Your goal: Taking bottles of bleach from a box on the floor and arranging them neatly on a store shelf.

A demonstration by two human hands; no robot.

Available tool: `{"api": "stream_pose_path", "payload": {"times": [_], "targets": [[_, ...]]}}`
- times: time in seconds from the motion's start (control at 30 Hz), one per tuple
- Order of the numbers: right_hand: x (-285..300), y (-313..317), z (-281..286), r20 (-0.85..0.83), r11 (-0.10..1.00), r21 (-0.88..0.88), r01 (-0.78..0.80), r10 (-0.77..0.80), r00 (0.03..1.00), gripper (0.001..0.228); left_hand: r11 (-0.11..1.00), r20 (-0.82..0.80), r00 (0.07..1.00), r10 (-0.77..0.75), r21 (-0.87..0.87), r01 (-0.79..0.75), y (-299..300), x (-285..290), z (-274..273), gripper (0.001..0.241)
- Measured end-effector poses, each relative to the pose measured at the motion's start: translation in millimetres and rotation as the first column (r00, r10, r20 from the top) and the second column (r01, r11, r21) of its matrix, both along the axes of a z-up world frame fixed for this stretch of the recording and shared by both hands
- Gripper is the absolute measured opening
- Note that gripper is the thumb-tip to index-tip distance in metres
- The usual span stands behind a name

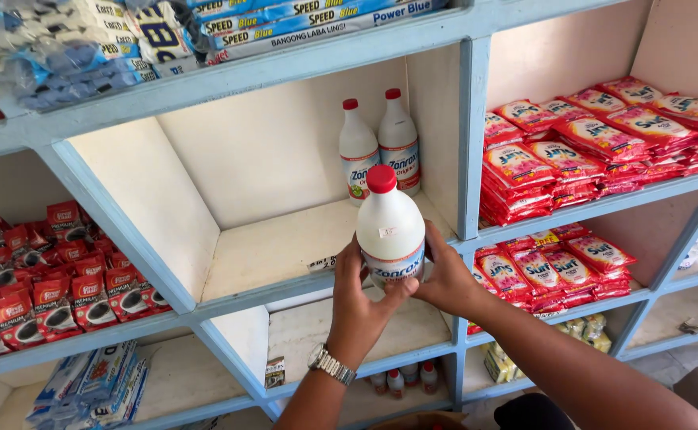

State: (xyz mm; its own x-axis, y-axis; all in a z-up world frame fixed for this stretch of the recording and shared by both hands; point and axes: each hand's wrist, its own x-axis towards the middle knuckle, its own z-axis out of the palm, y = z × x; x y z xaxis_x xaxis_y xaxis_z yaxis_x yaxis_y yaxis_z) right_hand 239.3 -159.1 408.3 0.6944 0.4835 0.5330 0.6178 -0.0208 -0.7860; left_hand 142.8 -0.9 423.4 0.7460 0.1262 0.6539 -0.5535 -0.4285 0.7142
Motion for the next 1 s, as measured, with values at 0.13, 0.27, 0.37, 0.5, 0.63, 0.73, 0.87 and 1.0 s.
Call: {"api": "stream_pose_path", "payload": {"times": [0.13, 0.27, 0.37, 0.5, 0.63, 0.73, 0.87, 1.0], "targets": [[26.4, 11.8, 3.5, 0.07, 0.998, 0.04, 0.045, -0.047, 0.996, 0.092, 0.976, 0.04, 0.983, 0.181, 0.111, -0.184, 7.2, 25.0, 12.4, 0.086], [49.5, 24.1, 4.8, 0.141, 0.99, -0.014, 0.141, -0.138, 0.98, 0.092, 0.931, 0.121, 0.956, 0.268, 0.222, -0.289, 20.7, 44.1, 24.4, 0.086], [63.9, 35.4, 1.1, 0.158, 0.982, -0.046, 0.185, -0.175, 0.972, 0.097, 0.844, 0.038, 0.921, 0.388, 0.386, -0.372, 29.6, 52.6, 34.8, 0.082], [67.3, 49.1, 12.5, 0.03, 0.986, -0.07, 0.151, -0.15, 0.988, 0.107, 0.841, -0.046, 0.915, 0.401, 0.416, -0.347, 46.1, 71.7, 31.4, 0.076], [91.6, 67.2, -3.6, -0.037, 0.995, -0.074, 0.06, -0.062, 0.997, 0.105, 0.809, -0.093, 0.887, 0.452, 0.463, -0.363, 60.8, 84.2, 28.3, 0.079], [101.9, 80.8, -10.9, -0.093, 0.999, -0.046, 0.022, -0.026, 0.995, 0.112, 0.805, -0.243, 0.837, 0.49, 0.494, -0.328, 68.3, 86.4, 33.8, 0.076], [115.2, 94.0, -9.6, -0.025, 0.992, -0.098, 0.082, -0.084, 0.996, 0.119, 0.813, -0.265, 0.828, 0.494, 0.477, -0.332, 82.6, 96.8, 33.2, 0.077], [123.1, 104.2, -8.9, -0.051, 0.964, -0.242, 0.114, -0.13, 0.99, 0.118, 0.799, -0.285, 0.809, 0.514, 0.502, -0.331, 98.9, 110.0, 29.7, 0.078]]}}
